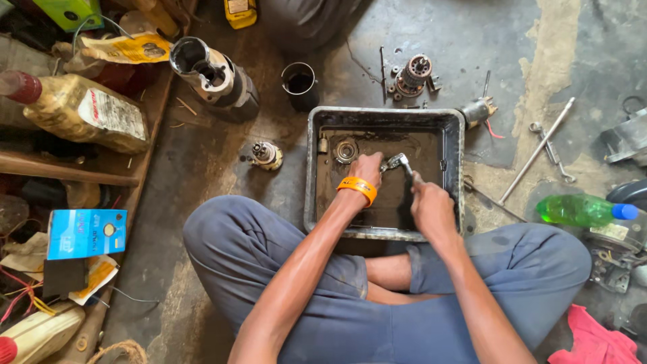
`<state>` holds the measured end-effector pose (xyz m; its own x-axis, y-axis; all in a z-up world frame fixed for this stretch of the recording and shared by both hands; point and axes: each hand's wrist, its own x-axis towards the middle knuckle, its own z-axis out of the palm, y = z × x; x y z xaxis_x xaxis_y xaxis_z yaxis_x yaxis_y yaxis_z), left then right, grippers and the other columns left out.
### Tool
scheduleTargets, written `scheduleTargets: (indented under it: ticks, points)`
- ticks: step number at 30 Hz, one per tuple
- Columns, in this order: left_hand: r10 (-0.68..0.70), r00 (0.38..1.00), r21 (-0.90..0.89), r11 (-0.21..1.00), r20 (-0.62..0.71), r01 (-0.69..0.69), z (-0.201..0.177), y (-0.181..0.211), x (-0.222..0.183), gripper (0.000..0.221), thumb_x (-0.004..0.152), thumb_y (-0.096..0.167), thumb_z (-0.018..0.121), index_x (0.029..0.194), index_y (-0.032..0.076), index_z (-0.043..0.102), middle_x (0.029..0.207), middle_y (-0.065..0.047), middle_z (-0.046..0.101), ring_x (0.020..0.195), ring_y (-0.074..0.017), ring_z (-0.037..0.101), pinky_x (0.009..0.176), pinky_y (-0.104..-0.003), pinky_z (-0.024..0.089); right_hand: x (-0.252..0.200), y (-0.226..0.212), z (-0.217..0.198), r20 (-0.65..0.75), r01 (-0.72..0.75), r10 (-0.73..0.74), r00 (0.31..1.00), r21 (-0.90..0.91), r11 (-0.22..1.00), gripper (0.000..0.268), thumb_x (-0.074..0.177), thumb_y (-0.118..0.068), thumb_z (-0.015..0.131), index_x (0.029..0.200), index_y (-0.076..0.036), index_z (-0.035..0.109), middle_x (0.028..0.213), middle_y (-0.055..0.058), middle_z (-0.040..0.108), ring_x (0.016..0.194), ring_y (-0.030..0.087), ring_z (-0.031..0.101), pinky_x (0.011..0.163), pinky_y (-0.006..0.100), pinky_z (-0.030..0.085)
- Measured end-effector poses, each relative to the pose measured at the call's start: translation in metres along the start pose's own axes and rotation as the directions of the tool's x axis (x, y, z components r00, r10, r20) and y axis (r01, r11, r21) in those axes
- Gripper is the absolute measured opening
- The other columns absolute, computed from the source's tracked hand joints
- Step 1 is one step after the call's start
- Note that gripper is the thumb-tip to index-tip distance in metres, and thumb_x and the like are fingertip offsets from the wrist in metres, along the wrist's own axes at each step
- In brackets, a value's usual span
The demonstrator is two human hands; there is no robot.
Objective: The person scrubs a small mechanical part with a brush while holding it in a tray of dark liquid. The person repeatedly dips the part and brush into the liquid and scrubs the surface.
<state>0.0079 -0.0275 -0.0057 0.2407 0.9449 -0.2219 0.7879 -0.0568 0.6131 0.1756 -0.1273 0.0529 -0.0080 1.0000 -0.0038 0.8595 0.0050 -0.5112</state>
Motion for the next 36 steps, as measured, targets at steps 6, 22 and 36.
scheduleTargets:
  ticks: [6,22,36]
  points:
    - [0.015,0.999,-0.019,1.0,-0.028,-0.016,0.0,0.0,-0.001,0.017,0.089,0.001,0.056,0.104,0.004,0.065,0.092,-0.033,0.068,0.094,-0.0519,0.067,0.079,-0.056,0.057,-0.001,-0.013,-0.007,-0.011,0.014,-0.014,1.0,-0.019,1.0,0.025,0.098,-0.006,0.051,0.11,0.001,0.071,0.087,0.026,0.07,0.079,0.048,0.068,0.069,0.056,0.054]
    - [0.037,0.999,-0.029,0.999,-0.032,-0.038,-0.002,0.001,-0.005,0.015,0.088,0.003,0.058,0.102,0.003,0.063,0.09,-0.033,0.068,0.093,-0.052,0.066,0.078,-0.057,0.057,-0.003,-0.009,-0.008,0.045,-0.009,0.001,0.999,0.189,0.982,0.026,0.095,-0.004,0.054,0.114,0.003,0.069,0.092,0.03,0.069,0.087,0.049,0.068,0.075,0.055,0.055]
    - [0.032,0.999,0.012,0.999,-0.022,-0.032,-0.005,-0.001,-0.001,0.014,0.091,0.002,0.056,0.103,0.004,0.062,0.09,-0.033,0.068,0.093,-0.0516,0.067,0.074,-0.057,0.057,0.0,0.022,0.015,0.299,-0.339,0.189,0.935,0.606,0.72,0.036,0.101,-0.016,0.06,0.135,-0.005,0.067,0.101,0.034,0.062,0.09,0.053,0.051,0.065,0.045,0.045]
